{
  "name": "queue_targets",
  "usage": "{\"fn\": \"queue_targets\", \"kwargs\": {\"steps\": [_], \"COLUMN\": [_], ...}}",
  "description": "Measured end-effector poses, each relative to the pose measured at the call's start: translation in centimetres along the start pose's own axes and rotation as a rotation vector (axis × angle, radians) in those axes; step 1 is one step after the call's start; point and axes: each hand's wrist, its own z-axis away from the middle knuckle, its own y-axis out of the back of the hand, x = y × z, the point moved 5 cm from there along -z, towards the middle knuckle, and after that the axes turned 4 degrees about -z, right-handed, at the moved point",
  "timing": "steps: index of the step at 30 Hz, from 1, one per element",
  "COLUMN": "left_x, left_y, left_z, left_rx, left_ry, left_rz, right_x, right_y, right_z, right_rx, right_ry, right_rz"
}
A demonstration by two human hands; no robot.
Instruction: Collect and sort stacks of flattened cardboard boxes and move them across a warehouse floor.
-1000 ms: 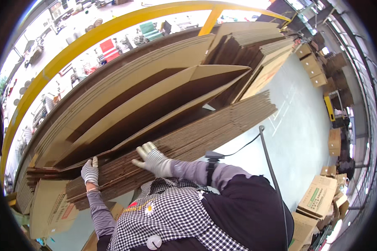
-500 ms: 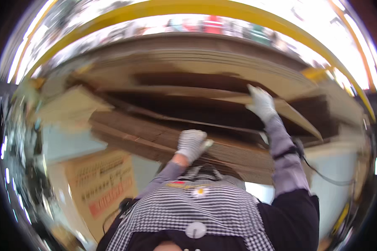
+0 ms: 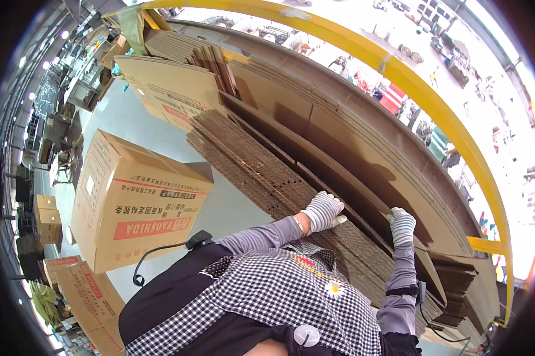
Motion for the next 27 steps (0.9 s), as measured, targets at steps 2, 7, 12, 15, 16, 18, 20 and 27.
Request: {"fn": "queue_targets", "kwargs": {"steps": [2,7,12,15,16,18,20,27], "left_x": [-0.9,-4.0,-14.1,-18.8,-19.9,-20.7,-20.8,-18.7], "left_y": [0.4,5.8,7.8,3.7,2.1,1.2,-0.2,-4.9], "left_z": [0.2,2.3,10.4,14.2,14.7,16.2,17.3,17.3], "left_rx": [0.033,0.581,0.570,0.622,0.577,0.559,0.505,0.240], "left_ry": [-0.036,-0.253,0.347,0.583,0.641,0.707,0.782,0.898], "left_rz": [0.002,0.025,0.033,-0.003,0.036,0.047,0.046,0.315], "right_x": [-2.1,-3.4,-15.3,-19.7,-19.8,-19.8,-18.3,-17.4], "right_y": [1.3,5.2,9.1,5.9,4.3,2.1,1.0,-1.5], "right_z": [-1.2,-6.4,-7.6,-8.3,-8.9,-9.9,-11.9,-12.2], "right_rx": [0.052,0.557,0.752,0.548,0.505,0.451,0.313,0.328], "right_ry": [0.000,0.087,0.348,0.462,0.403,0.385,0.232,0.321], "right_rz": [-0.046,-0.226,-0.205,-0.188,-0.114,-0.049,-0.045,0.022]}}
